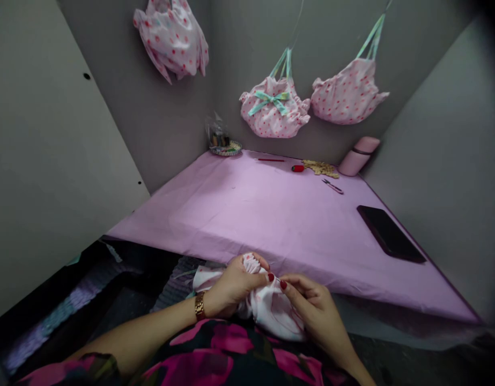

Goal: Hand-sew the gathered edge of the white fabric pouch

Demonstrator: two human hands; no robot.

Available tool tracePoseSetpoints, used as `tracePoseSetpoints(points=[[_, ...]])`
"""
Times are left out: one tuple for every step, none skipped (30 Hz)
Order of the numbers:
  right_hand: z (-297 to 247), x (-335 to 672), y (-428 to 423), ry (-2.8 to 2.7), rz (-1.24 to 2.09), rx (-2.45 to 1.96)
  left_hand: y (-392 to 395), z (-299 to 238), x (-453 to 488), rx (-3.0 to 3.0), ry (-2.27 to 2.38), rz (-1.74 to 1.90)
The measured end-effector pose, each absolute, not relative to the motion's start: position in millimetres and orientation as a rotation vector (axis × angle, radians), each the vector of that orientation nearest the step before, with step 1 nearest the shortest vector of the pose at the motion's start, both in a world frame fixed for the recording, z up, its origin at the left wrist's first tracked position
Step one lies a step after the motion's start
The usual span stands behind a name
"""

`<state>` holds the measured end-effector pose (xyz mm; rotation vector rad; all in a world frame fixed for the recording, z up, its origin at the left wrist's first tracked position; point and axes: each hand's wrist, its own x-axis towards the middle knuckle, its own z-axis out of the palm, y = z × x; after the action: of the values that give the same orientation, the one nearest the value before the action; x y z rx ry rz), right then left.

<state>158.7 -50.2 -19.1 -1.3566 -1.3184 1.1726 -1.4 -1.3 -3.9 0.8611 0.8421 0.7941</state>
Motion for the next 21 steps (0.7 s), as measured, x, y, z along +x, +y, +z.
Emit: tracePoseSetpoints(points=[[-19.0, 159.2, -49.9, -1.326, 1.173, -1.361, -1.2, -4.5, -1.6, 0.869, 0.844, 0.786], [-18.9, 160.0, -49.6, -1.339, 1.17, -1.369, -1.1, -5.0, -1.7, 0.876, 0.845, 0.781], [-18.6, 160.7, -49.4, -1.354, 1.167, -1.38, -1.0, -5.4, -1.9, 0.88, 0.845, 0.777], [-18.3, 161.4, -49.4, -1.368, 1.161, -1.389, -1.0, -5.6, -2.1, 0.881, 0.845, 0.774], [-17.9, 161.9, -49.4, -1.378, 1.159, -1.394, -1.0, -5.5, -2.2, 0.881, 0.844, 0.774], [-17.5, 162.0, -49.6, -1.383, 1.156, -1.396, -0.9, -5.2, -2.2, 0.88, 0.841, 0.777], [-17.1, 161.7, -49.8, -1.389, 1.155, -1.395, -0.9, -4.9, -2.2, 0.877, 0.839, 0.779], [-16.8, 160.9, -50.2, -1.397, 1.151, -1.392, -0.8, -4.6, -2.1, 0.875, 0.84, 0.78], [-16.7, 159.5, -50.5, -1.405, 1.139, -1.39, -0.7, -4.4, -2.0, 0.875, 0.841, 0.778], [-16.8, 157.8, -50.9, -1.416, 1.128, -1.39, -0.6, -4.4, -1.9, 0.874, 0.844, 0.773], [-17.0, 155.8, -51.2, -1.426, 1.12, -1.387, -0.6, -4.6, -1.7, 0.875, 0.848, 0.765], [-17.4, 153.6, -51.5, -1.435, 1.114, -1.38, -0.7, -5.0, -1.5, 0.876, 0.854, 0.76], [-17.8, 151.4, -51.8, -1.442, 1.107, -1.369, -0.8, -5.5, -1.2, 0.879, 0.859, 0.763], [-18.0, 149.3, -52.2, -1.45, 1.098, -1.356, -1.0, -5.9, -0.9, 0.882, 0.86, 0.768], [-17.8, 147.4, -52.5, -1.464, 1.087, -1.344, -1.2, -6.2, -0.6, 0.885, 0.859, 0.775], [-17.3, 145.8, -52.9, -1.487, 1.072, -1.335, -1.5, -6.2, -0.2, 0.888, 0.856, 0.784], [-16.2, 144.5, -53.2, -1.517, 1.049, -1.334, -1.7, -6.1, 0.1, 0.893, 0.85, 0.792], [-14.9, 143.5, -53.3, -1.553, 1.026, -1.341, -1.9, -5.9, 0.3, 0.901, 0.846, 0.798], [-13.4, 142.8, -53.3, -1.592, 0.998, -1.355, -2.1, -5.6, 0.5, 0.913, 0.845, 0.798], [-11.9, 142.6, -53.1, -1.631, 0.961, -1.37, -2.1, -5.6, 0.5, 0.93, 0.845, 0.798], [-10.5, 142.6, -52.6, -1.669, 0.914, -1.384, -2.1, -5.9, 0.4, 0.952, 0.846, 0.799]])
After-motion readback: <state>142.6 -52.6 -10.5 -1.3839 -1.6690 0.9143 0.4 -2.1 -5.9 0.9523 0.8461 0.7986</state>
